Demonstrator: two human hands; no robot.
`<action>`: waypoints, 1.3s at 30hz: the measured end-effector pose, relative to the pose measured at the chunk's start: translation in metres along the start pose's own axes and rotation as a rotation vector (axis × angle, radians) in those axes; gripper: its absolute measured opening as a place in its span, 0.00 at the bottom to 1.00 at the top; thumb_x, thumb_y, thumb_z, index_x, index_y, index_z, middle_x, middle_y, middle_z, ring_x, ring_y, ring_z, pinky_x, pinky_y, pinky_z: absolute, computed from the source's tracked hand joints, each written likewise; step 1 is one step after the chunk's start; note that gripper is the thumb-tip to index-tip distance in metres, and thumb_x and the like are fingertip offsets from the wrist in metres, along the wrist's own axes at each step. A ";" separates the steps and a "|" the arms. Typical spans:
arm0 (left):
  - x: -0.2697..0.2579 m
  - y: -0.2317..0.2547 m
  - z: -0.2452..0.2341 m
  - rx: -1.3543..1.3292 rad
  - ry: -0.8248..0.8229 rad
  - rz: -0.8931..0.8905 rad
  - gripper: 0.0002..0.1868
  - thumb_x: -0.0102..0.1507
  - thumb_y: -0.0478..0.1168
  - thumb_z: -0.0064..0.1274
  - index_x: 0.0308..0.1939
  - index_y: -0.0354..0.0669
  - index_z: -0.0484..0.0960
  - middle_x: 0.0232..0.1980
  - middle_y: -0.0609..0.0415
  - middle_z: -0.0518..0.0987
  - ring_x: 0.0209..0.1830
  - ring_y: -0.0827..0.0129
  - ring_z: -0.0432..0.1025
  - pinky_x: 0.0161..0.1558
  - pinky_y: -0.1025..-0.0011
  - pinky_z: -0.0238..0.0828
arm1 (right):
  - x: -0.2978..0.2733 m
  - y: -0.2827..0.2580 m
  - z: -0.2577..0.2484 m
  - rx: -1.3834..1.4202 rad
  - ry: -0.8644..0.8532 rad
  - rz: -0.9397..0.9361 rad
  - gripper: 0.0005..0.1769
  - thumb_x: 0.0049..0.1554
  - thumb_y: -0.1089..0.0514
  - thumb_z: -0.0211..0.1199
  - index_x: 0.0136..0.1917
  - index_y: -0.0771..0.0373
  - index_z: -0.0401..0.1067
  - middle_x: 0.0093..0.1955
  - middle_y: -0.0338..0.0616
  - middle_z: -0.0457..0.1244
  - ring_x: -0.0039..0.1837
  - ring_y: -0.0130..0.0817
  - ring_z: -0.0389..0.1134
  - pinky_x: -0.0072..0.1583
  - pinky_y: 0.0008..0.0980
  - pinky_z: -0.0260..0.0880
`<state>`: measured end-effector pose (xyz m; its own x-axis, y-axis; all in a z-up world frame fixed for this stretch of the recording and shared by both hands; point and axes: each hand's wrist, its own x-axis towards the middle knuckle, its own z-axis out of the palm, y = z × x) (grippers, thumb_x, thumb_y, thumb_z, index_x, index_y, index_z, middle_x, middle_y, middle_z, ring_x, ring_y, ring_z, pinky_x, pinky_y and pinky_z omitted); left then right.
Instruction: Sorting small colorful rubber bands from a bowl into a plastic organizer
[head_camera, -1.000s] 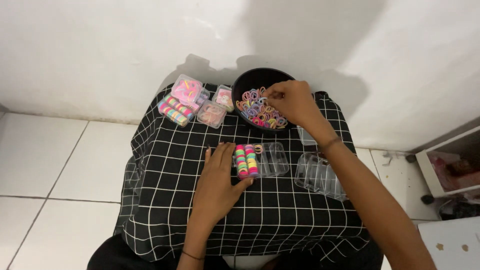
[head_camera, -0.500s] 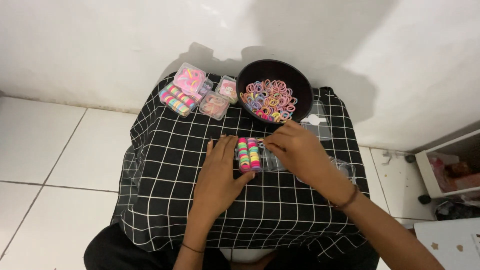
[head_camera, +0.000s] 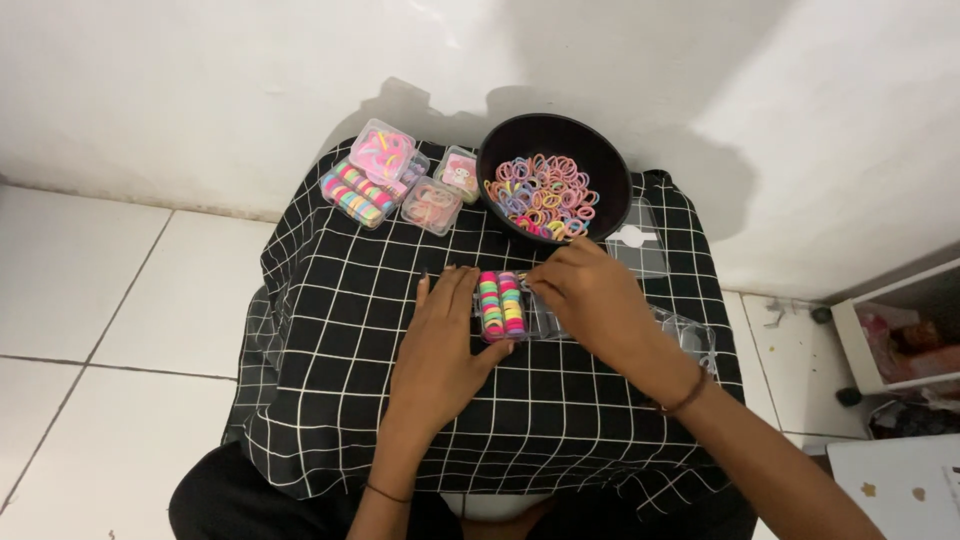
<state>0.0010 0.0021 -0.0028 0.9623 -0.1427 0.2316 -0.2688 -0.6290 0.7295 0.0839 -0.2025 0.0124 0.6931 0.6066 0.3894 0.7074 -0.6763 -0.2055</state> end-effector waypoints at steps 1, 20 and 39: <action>0.000 0.000 0.000 0.001 0.000 -0.001 0.47 0.53 0.42 0.69 0.70 0.25 0.62 0.71 0.31 0.64 0.77 0.39 0.52 0.78 0.48 0.29 | 0.000 0.000 0.000 0.002 0.000 -0.001 0.03 0.54 0.63 0.70 0.44 0.60 0.81 0.41 0.45 0.71 0.51 0.47 0.72 0.50 0.39 0.75; -0.001 0.002 -0.001 0.007 0.024 0.015 0.47 0.53 0.42 0.69 0.70 0.25 0.63 0.70 0.30 0.66 0.76 0.38 0.54 0.77 0.48 0.31 | -0.003 -0.015 0.010 -0.147 0.072 -0.046 0.07 0.56 0.65 0.66 0.48 0.59 0.80 0.41 0.41 0.69 0.51 0.43 0.70 0.48 0.33 0.74; 0.000 0.004 -0.003 -0.007 0.008 0.013 0.47 0.53 0.41 0.69 0.69 0.23 0.63 0.69 0.29 0.66 0.76 0.37 0.53 0.77 0.48 0.30 | -0.005 -0.003 0.032 -0.482 0.220 -0.165 0.04 0.60 0.59 0.60 0.48 0.50 0.74 0.38 0.34 0.62 0.52 0.37 0.67 0.43 0.29 0.70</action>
<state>-0.0005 0.0017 0.0021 0.9582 -0.1452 0.2464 -0.2821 -0.6218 0.7306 0.0827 -0.1899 -0.0172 0.4963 0.6543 0.5706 0.6249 -0.7255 0.2883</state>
